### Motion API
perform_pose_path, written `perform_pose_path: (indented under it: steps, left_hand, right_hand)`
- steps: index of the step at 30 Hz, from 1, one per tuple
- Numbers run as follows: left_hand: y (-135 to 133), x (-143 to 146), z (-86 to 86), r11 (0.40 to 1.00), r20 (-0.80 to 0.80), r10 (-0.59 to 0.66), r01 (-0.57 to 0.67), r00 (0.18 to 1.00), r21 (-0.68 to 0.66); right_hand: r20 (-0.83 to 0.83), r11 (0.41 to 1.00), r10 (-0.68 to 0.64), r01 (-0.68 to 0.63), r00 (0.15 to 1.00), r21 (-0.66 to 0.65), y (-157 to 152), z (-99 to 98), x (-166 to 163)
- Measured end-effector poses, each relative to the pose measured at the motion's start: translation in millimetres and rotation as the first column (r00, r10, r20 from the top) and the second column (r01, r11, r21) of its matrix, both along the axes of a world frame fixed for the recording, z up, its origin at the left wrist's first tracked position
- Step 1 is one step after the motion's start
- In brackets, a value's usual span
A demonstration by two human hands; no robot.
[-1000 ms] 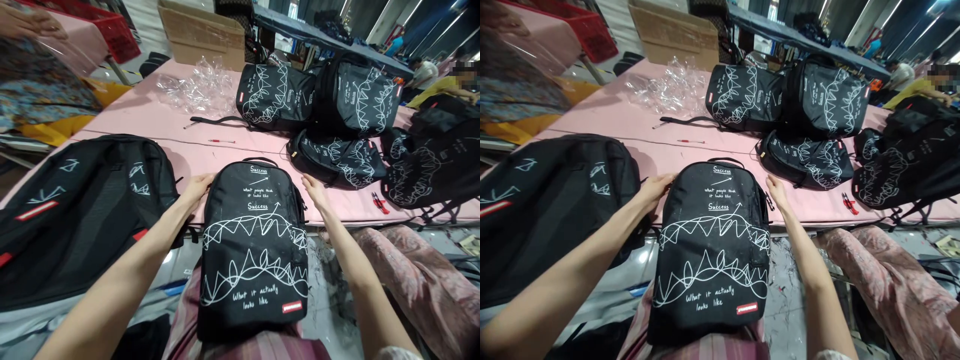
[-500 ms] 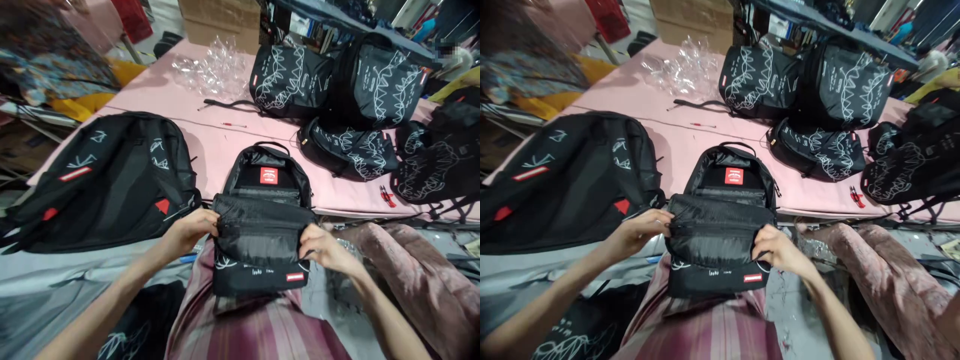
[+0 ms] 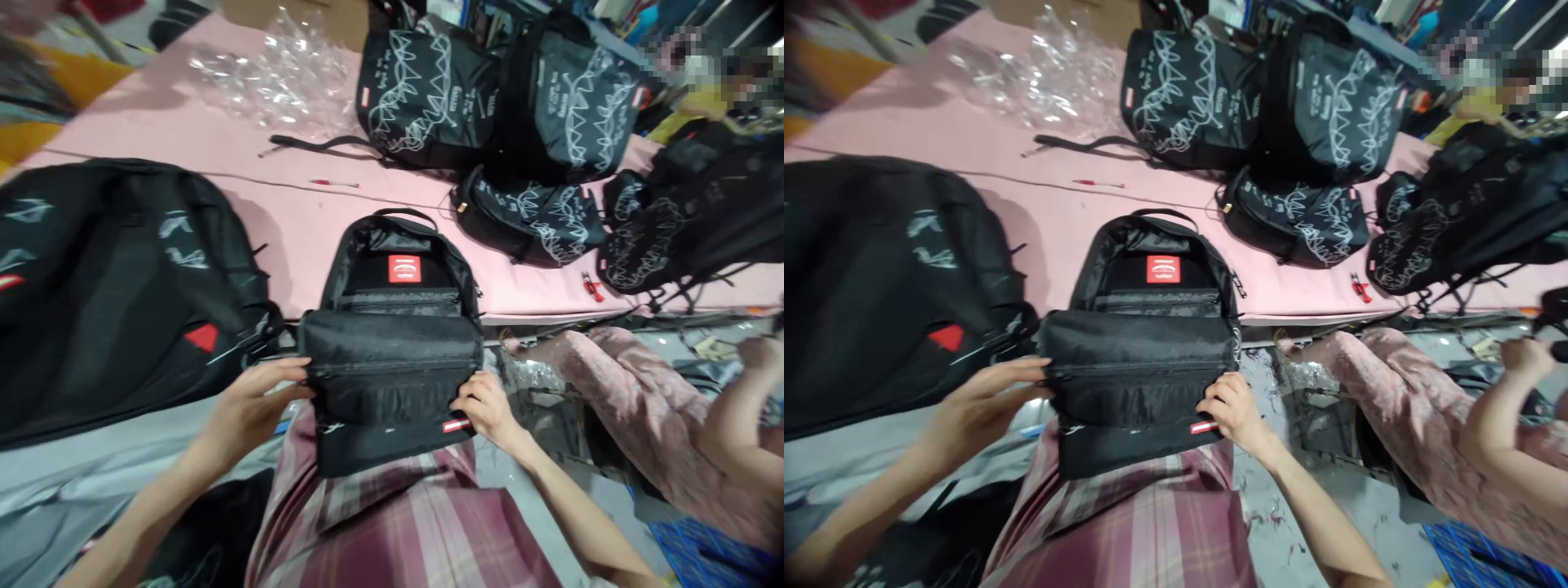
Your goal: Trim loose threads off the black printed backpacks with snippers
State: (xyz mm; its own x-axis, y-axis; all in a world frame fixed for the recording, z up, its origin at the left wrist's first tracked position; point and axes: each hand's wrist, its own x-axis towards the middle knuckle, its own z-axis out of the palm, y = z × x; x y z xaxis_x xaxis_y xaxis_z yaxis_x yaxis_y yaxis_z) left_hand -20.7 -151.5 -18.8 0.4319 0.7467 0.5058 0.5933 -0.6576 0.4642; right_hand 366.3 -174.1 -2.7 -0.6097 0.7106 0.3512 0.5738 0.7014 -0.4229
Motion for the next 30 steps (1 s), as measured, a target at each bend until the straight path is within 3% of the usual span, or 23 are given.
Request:
perform_pose_path:
  steps: [3, 5, 6, 8, 11, 13, 15, 18, 19, 20, 23, 26, 30]
  left_hand:
    - [28, 9, 30.1, 0.978, 0.091, 0.169, -0.156, 0.981, -0.134]
    - [62, 27, 48.8, 0.938, 0.075, 0.291, -0.269, 0.954, -0.219]
    - [82, 38, 53.8, 0.927, 0.065, 0.287, -0.261, 0.956, -0.268]
    - [123, 65, 51.7, 0.887, -0.016, 0.178, -0.168, 0.984, -0.429]
    - [162, 101, 26.7, 0.762, -0.182, -0.059, -0.073, 0.981, -0.643]
    - [160, 117, 9.4, 0.713, -0.219, -0.188, -0.020, 0.958, -0.701]
    - [143, 123, 0.1, 0.700, -0.275, -0.260, -0.015, 0.926, -0.714]
    - [112, 125, -0.1, 0.730, -0.440, -0.325, -0.074, 0.837, -0.679]
    - [105, 126, 0.9, 0.744, -0.488, -0.340, -0.087, 0.804, -0.662]
    - [101, 126, 1.3, 0.761, -0.522, -0.344, -0.094, 0.780, -0.642]
    - [98, 127, -1.4, 0.794, -0.545, -0.332, -0.084, 0.770, -0.602]
    - [100, 124, -5.1, 0.785, -0.449, -0.336, -0.018, 0.828, -0.620]
    - [94, 115, -6.8, 0.774, -0.335, -0.315, 0.037, 0.888, -0.632]
  right_hand:
    - [-0.108, 0.999, -0.011, 0.006, 0.994, -0.045, -1, -4.2, -2]
    - [-0.149, 0.998, -0.030, 0.020, 0.988, -0.066, -2, -6.8, -3]
    - [-0.162, 0.996, -0.042, 0.030, 0.986, -0.078, -2, -8.0, -4]
    - [-0.180, 0.993, -0.069, 0.050, 0.981, -0.108, -5, -10.4, -5]
    - [-0.192, 0.990, -0.080, 0.055, 0.978, -0.133, -12, -13.0, -4]
    - [-0.162, 0.984, -0.049, 0.020, 0.986, -0.176, -16, -10.3, 1]
    - [-0.116, 0.946, 0.028, -0.064, 0.993, -0.317, -14, 0.2, 8]
    - [-0.165, 0.776, 0.132, -0.206, 0.977, -0.596, 8, 27.7, 21]
    - [-0.186, 0.735, 0.102, -0.200, 0.977, -0.647, 22, 36.7, 24]
    - [-0.184, 0.730, 0.038, -0.153, 0.982, -0.666, 38, 43.8, 24]
    - [-0.056, 0.851, -0.150, 0.100, 0.987, -0.516, 98, 46.8, 10]
    - [0.178, 0.952, -0.093, 0.140, 0.980, -0.272, 155, 26.6, -26]
    - [0.565, 0.978, -0.053, 0.158, 0.823, -0.139, 193, 2.9, -71]
